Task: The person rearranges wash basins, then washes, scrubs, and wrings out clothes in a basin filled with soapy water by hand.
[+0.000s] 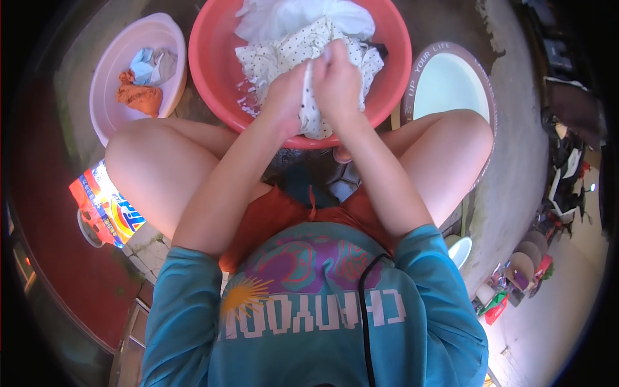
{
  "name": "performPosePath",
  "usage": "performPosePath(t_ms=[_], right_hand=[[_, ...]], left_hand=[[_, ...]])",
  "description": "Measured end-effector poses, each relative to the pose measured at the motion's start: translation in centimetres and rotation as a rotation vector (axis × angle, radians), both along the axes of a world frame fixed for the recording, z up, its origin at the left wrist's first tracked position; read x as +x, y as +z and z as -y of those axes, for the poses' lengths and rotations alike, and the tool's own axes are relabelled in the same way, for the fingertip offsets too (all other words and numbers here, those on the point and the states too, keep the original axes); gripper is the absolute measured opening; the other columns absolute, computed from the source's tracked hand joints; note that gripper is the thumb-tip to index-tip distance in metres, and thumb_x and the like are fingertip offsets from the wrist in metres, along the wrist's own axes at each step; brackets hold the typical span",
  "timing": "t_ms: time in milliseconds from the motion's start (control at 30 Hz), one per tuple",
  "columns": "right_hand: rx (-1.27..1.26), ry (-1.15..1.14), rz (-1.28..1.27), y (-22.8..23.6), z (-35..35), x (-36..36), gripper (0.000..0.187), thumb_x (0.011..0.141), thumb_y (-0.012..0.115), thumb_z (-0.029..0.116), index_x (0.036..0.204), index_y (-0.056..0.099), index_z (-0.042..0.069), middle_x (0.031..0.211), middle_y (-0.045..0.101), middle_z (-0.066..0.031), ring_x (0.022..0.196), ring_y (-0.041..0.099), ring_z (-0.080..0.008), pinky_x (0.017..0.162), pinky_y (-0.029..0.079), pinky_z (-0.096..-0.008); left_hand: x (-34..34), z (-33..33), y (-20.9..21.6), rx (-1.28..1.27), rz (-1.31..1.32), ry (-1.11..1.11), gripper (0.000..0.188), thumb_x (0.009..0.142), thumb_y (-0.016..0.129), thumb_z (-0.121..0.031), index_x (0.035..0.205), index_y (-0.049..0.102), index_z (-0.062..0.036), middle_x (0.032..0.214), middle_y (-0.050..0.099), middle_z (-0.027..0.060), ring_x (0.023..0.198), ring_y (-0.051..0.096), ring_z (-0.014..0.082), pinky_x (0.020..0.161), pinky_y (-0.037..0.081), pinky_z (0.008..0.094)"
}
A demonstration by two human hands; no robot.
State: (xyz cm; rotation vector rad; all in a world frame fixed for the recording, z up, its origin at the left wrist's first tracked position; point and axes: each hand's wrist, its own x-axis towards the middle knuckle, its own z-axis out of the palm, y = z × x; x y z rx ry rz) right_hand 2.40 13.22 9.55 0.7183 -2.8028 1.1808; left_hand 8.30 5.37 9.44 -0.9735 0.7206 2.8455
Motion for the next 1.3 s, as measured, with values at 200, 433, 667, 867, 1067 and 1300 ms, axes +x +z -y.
performPosePath(t_ms=[200, 433, 667, 867, 1067, 1300], right_hand=[[-0.12, 0.158, -0.086, 0.6, -0.4, 2.0, 0.013, 0.082, 0.056, 0.01, 0.089, 0.046, 0.006, 0.063, 0.058, -0.0205, 0.06, 0.058, -0.0431, 0.057, 0.046, -0.0491], [-0.727, -0.145, 0.633, 3.1, -5.3, -5.4, 0.008, 0.084, 0.053, 0.002, 0.081, 0.049, 0.009, 0.069, 0.051, 0.0014, 0.062, 0.048, -0.0085, 0.057, 0.041, -0.0245], [-0.865, -0.039, 0.915, 6.2, -10.0, -9.0, 0.015, 0.084, 0.054, 0.003, 0.077, 0.044, 0.01, 0.061, 0.048, -0.0045, 0.057, 0.046, -0.0133, 0.053, 0.04, -0.0256], [-0.871, -0.084, 0.88, 5.5, -11.1, -9.8, 0.017, 0.092, 0.048, 0.012, 0.076, 0.047, 0.011, 0.064, 0.043, -0.001, 0.06, 0.044, -0.0133, 0.056, 0.042, -0.0262], [-0.849, -0.28, 0.723, 5.3, -9.9, -9.6, 0.015, 0.083, 0.054, 0.0, 0.077, 0.044, 0.01, 0.066, 0.05, -0.0029, 0.057, 0.049, -0.013, 0.057, 0.044, -0.0273], [-0.562, -0.178, 0.17, 5.5, -6.6, -5.4, 0.013, 0.085, 0.053, 0.002, 0.078, 0.045, 0.009, 0.066, 0.05, -0.0004, 0.057, 0.048, -0.0101, 0.053, 0.041, -0.0247]], left_hand=[[0.3, 0.3, 1.0, -0.288, 0.166, -0.048, 0.032, 0.094, 0.052, -0.027, 0.111, 0.059, -0.0009, 0.102, 0.064, 0.0065, 0.085, 0.063, 0.0154, 0.078, 0.05, 0.0291], [-0.2, 4.1, 1.1, -0.379, -0.097, -0.33, 0.05, 0.095, 0.042, -0.04, 0.096, 0.066, 0.004, 0.089, 0.067, 0.0091, 0.079, 0.059, 0.0136, 0.076, 0.045, 0.0266], [0.5, 5.1, -0.2, -1.136, -0.185, -0.695, 0.048, 0.088, 0.051, -0.045, 0.088, 0.066, 0.0012, 0.081, 0.066, 0.0115, 0.073, 0.059, 0.0181, 0.075, 0.045, 0.0286], [0.4, 6.9, 0.3, -1.3, -0.434, -0.577, 0.024, 0.09, 0.06, -0.021, 0.096, 0.065, 0.0017, 0.086, 0.062, 0.0015, 0.083, 0.056, 0.0098, 0.075, 0.045, 0.026], [0.0, 4.6, 0.2, -0.707, -0.468, -0.144, 0.023, 0.094, 0.056, -0.02, 0.1, 0.065, 0.0007, 0.088, 0.065, -0.0007, 0.078, 0.056, 0.005, 0.07, 0.046, 0.0208], [-0.5, 2.3, 1.0, -0.267, -0.367, 0.025, 0.027, 0.095, 0.055, -0.024, 0.103, 0.062, 0.0014, 0.089, 0.063, 0.0008, 0.079, 0.058, 0.0059, 0.071, 0.048, 0.02]])
